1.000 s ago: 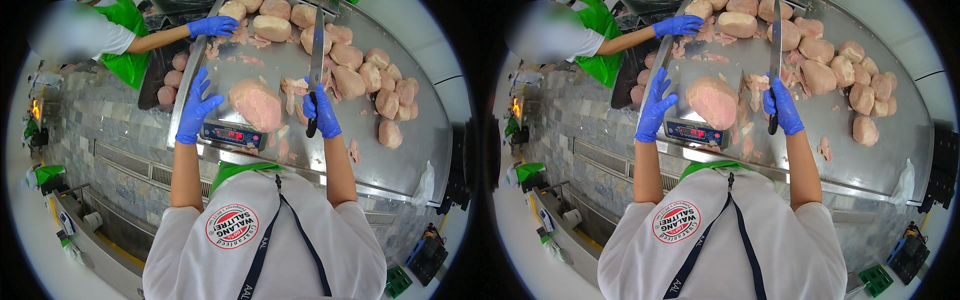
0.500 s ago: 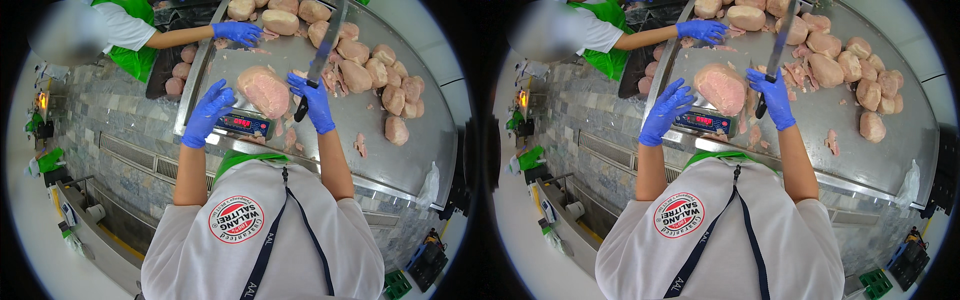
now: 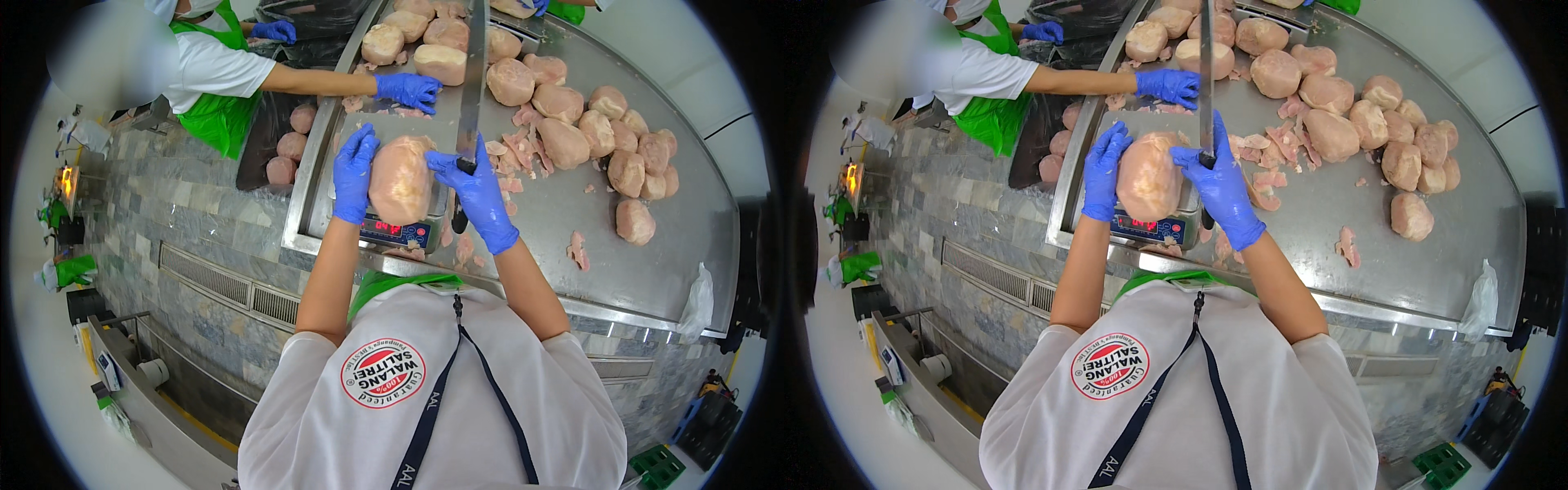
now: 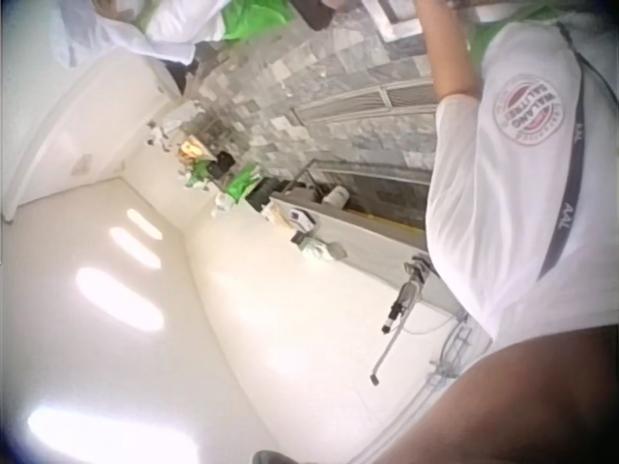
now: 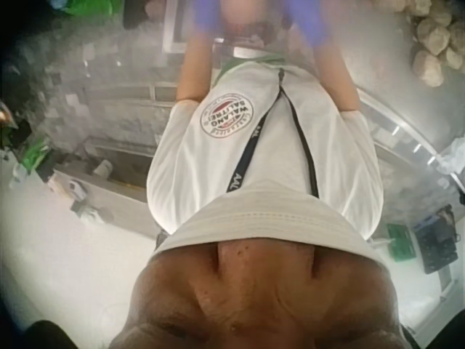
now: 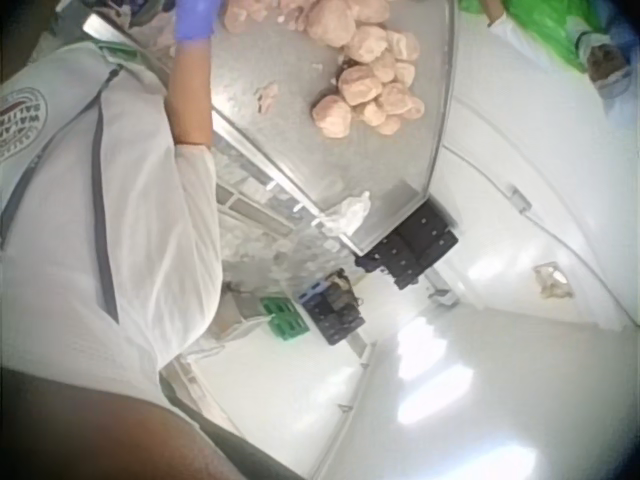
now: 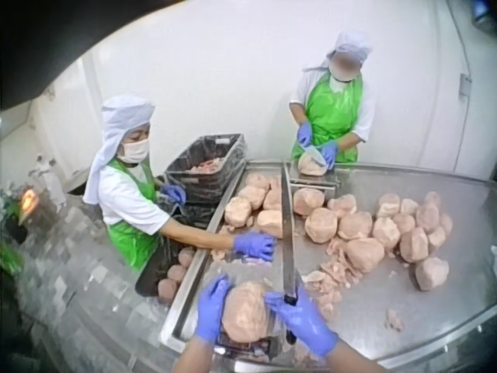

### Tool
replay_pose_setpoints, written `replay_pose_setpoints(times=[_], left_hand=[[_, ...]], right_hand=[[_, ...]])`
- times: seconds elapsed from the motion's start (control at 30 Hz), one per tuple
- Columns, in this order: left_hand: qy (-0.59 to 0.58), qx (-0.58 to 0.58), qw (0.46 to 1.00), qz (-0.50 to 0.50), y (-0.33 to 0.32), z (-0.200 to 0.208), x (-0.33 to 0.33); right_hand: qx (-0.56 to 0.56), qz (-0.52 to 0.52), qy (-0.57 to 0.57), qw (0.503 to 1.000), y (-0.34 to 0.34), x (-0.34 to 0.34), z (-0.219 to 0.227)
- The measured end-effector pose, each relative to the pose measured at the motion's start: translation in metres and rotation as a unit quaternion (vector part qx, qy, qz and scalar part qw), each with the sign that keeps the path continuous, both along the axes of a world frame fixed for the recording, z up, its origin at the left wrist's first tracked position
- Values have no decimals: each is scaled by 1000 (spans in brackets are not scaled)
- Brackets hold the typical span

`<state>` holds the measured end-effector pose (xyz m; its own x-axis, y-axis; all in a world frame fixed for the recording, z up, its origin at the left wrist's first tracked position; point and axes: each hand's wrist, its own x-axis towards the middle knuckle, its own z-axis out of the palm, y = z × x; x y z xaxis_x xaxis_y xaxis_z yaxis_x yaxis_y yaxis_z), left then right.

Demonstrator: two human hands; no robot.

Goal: The person trims raw meat pieces on a stainless steel table using a knife and a digital scale. They repeatedly weigh each piece, trim off excess fat or tissue, and place the trimmed pieces aside. The process is continuous and methodical, with other workers visible in the background performing similar tasks.

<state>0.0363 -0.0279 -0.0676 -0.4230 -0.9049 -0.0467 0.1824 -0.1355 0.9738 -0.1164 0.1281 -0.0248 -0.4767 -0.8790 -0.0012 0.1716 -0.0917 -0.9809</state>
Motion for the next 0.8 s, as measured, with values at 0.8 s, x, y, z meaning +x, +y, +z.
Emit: replay_pose_setpoints(times=[0.8], left_hand=[[-406,-316,854,-71,49,49,3]], right_hand=[[243,133,663,696,89,-11,70]])
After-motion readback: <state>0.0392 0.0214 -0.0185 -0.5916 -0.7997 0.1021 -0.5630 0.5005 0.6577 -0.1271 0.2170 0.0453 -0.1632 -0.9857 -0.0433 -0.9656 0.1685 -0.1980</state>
